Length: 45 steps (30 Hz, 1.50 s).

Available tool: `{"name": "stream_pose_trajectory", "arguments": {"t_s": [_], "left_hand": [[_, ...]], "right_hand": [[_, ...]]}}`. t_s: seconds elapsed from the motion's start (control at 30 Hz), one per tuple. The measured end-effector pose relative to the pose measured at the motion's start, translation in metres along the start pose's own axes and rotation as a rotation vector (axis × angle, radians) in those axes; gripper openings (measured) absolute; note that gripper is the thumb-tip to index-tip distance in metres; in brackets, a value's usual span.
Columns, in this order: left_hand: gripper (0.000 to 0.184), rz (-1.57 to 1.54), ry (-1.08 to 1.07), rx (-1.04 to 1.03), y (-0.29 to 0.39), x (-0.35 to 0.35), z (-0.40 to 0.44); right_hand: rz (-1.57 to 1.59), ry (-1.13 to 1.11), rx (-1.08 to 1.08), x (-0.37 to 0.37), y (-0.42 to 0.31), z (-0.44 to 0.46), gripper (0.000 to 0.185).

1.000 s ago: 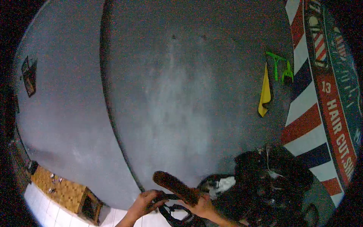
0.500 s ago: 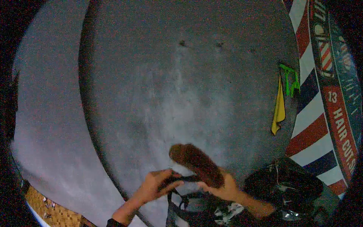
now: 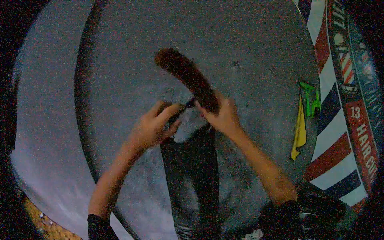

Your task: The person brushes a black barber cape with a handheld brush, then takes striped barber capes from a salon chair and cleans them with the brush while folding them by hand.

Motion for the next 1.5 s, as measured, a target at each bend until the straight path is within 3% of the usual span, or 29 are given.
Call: {"name": "stream_pose_trajectory", "arguments": {"t_s": [0.03,0.13,0.33,0.43,0.53,0.63,0.73,0.83,1.07,1.5], "left_hand": [[0.032,0.078,0.007,-0.076,-0.007,-0.003,0.013],[0.027,0.142,0.242,-0.119,-0.034,-0.008,0.055],[0.014,0.314,0.275,-0.018,-0.064,-0.007,0.121],[0.013,0.219,0.245,0.057,-0.075,-0.015,0.135],[0.015,0.197,0.231,0.113,-0.083,-0.03,0.136],[0.015,0.213,0.359,0.063,-0.077,-0.043,0.128],[0.019,0.232,0.28,0.221,-0.069,-0.05,0.12],[0.022,0.273,0.364,0.245,-0.051,-0.06,0.11],[0.023,0.138,0.29,0.595,-0.028,-0.064,0.1],[0.032,0.048,0.263,0.78,-0.017,-0.078,0.09]], "right_hand": [[-0.015,0.014,-0.007,0.002,-0.001,0.018,0.03],[-0.016,0.198,0.297,0.003,0.005,0.066,0.034],[-0.014,0.395,0.194,-0.003,0.015,0.129,0.04],[-0.1,0.482,0.194,-0.008,0.02,0.14,0.038],[0.01,0.425,0.084,-0.015,0.042,0.146,0.035],[0.001,0.465,0.17,-0.015,0.053,0.14,0.032],[-0.055,0.371,0.149,-0.014,0.054,0.127,0.03],[-0.012,0.283,0.218,-0.013,0.055,0.114,0.036],[0.011,0.237,0.009,-0.035,0.038,0.073,0.031],[0.62,0.112,-0.109,-0.044,0.076,0.041,0.032]]}}
Point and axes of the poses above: each hand's wrist, its own z-axis towards the middle knuckle, its own x-axis out of the back of the hand, y = z × x, the point moved 3 cm from there along z, towards the middle knuckle, and after that the axes turned 6 degrees about z, right-handed, at the moved point
